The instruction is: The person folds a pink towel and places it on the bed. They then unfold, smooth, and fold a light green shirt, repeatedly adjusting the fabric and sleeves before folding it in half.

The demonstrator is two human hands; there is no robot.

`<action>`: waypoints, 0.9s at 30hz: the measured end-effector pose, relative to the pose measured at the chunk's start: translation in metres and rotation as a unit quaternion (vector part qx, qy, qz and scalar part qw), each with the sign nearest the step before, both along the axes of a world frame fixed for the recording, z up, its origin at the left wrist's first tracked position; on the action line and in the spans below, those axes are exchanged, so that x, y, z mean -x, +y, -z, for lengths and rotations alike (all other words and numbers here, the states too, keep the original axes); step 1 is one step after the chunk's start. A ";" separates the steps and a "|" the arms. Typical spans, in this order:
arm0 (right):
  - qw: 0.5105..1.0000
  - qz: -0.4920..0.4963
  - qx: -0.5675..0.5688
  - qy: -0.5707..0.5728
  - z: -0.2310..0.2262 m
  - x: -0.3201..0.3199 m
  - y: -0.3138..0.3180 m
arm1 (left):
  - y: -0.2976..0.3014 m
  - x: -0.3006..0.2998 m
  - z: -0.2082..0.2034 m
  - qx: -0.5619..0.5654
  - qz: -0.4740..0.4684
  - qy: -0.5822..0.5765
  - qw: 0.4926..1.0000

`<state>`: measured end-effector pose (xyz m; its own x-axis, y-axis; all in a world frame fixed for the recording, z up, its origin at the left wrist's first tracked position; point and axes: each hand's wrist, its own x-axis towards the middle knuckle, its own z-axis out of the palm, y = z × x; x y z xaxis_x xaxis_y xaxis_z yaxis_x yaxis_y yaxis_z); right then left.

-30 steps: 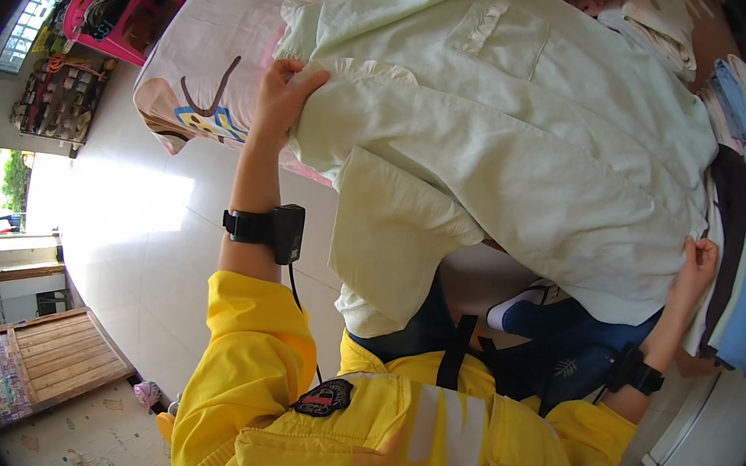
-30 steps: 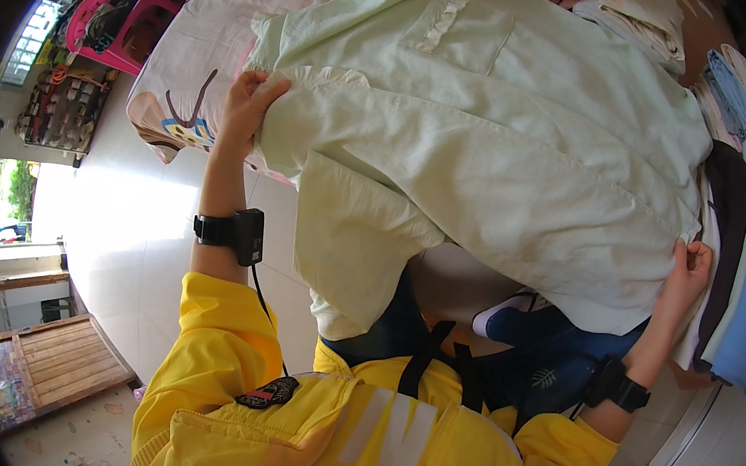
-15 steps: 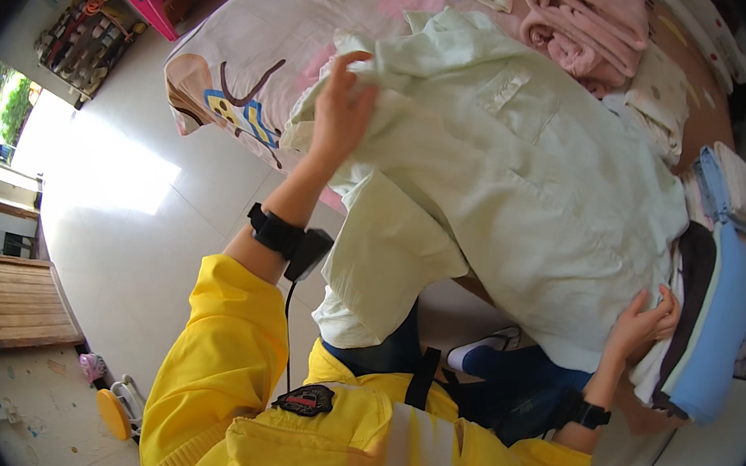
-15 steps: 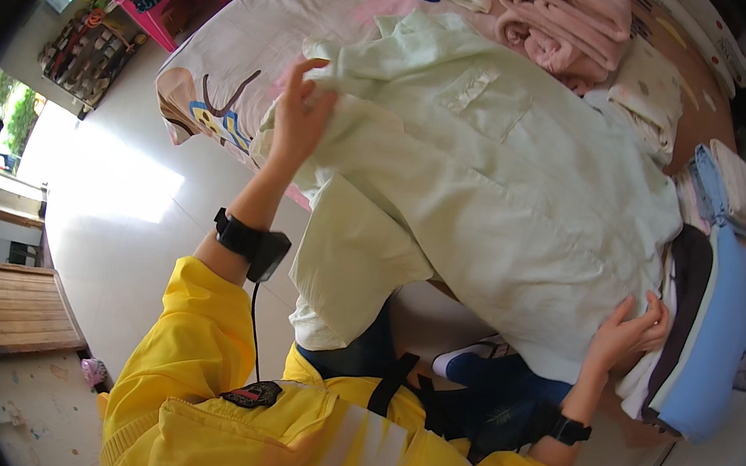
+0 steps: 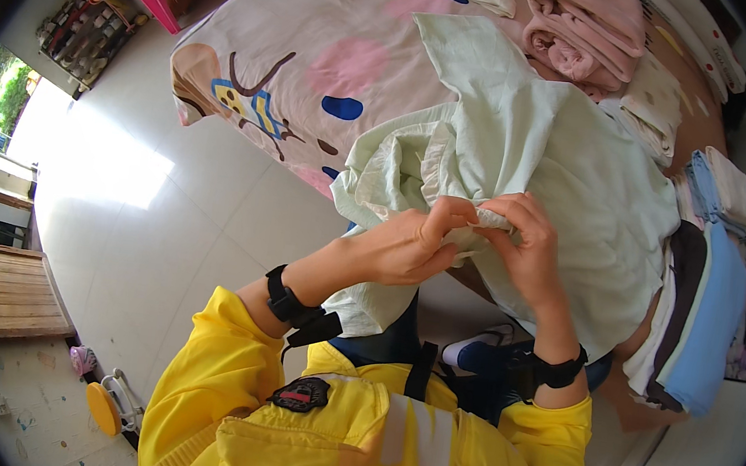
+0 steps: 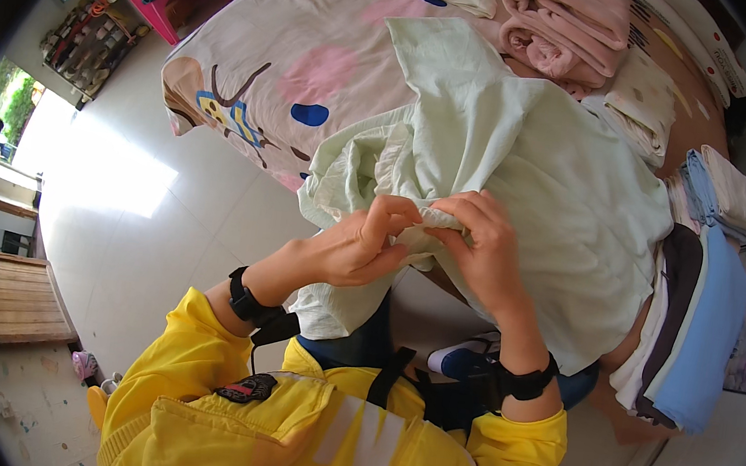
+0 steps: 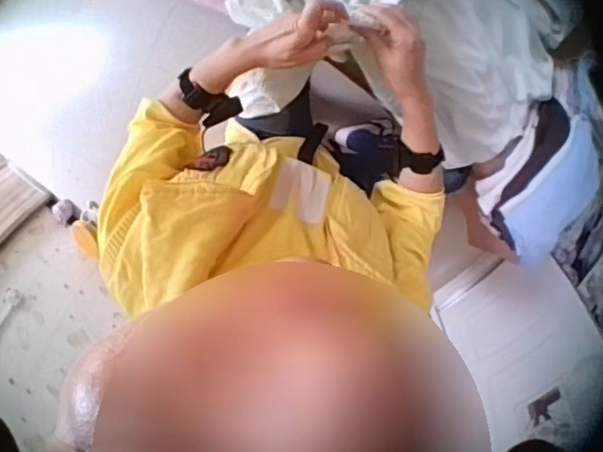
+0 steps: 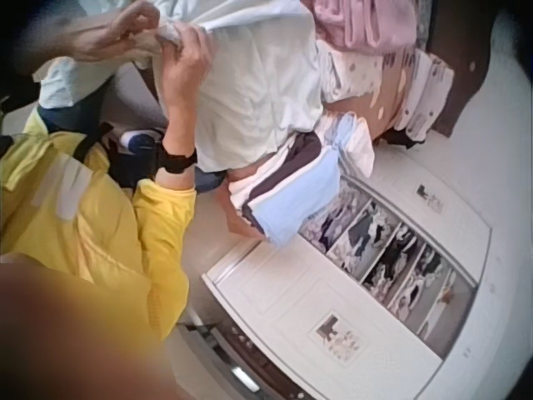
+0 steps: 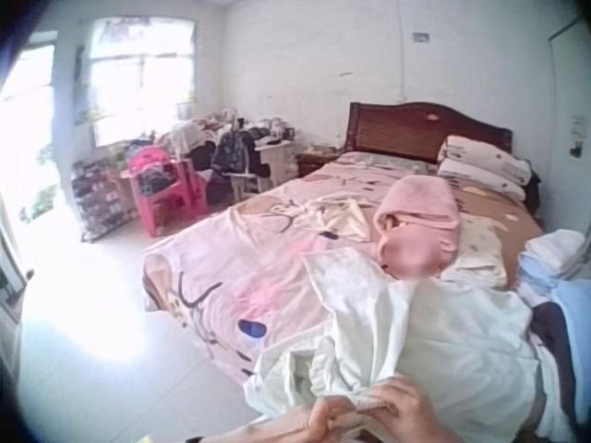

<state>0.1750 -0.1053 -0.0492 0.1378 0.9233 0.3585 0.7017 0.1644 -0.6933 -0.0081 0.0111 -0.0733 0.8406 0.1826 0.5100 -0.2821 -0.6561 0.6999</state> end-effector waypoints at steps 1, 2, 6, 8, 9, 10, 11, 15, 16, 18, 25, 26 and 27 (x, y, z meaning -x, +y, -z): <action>0.998 0.029 -0.025 -0.042 0.003 -0.001 -0.001 | 0.001 0.009 0.002 0.039 -0.012 0.057 0.998; 0.994 0.061 -0.047 -0.080 0.006 -0.003 -0.002 | 0.005 0.015 0.005 0.070 -0.018 0.063 0.995; 0.960 0.236 -0.103 0.114 0.011 -0.024 -0.016 | 0.019 0.042 0.017 0.068 -0.067 0.255 0.962; 0.904 0.252 -0.128 0.321 0.005 -0.043 -0.028 | 0.018 0.053 0.023 -0.053 -0.110 0.331 0.936; 0.861 0.266 -0.141 0.409 0.000 -0.051 -0.036 | 0.015 0.058 0.027 -0.029 -0.134 0.289 0.948; 0.832 0.225 -0.161 0.481 -0.005 -0.057 -0.044 | 0.014 0.061 0.029 -0.030 -0.165 0.268 0.949; 0.795 0.193 -0.179 0.546 -0.010 -0.060 -0.052 | 0.013 0.064 0.031 -0.033 -0.192 0.259 0.946; 0.797 0.106 -0.195 0.561 -0.016 -0.041 -0.075 | 0.012 0.069 0.034 -0.069 -0.387 0.199 0.898; 0.832 -0.004 -0.192 0.520 -0.018 -0.033 -0.079 | 0.013 0.070 0.032 -0.086 -0.431 0.162 0.884; 0.877 0.075 -0.161 0.447 -0.011 -0.002 -0.081 | 0.008 0.069 0.027 0.022 -0.430 0.167 0.887; 0.981 0.046 -0.069 0.175 -0.015 0.067 -0.094 | -0.065 0.044 0.021 0.663 -0.069 0.148 0.730; 0.977 -0.029 -0.060 0.204 -0.018 0.069 -0.098 | -0.074 0.040 0.024 0.692 -0.108 0.174 0.692; 0.979 -0.078 -0.025 0.185 -0.021 0.069 -0.102 | -0.072 0.039 0.028 0.731 -0.092 0.175 0.653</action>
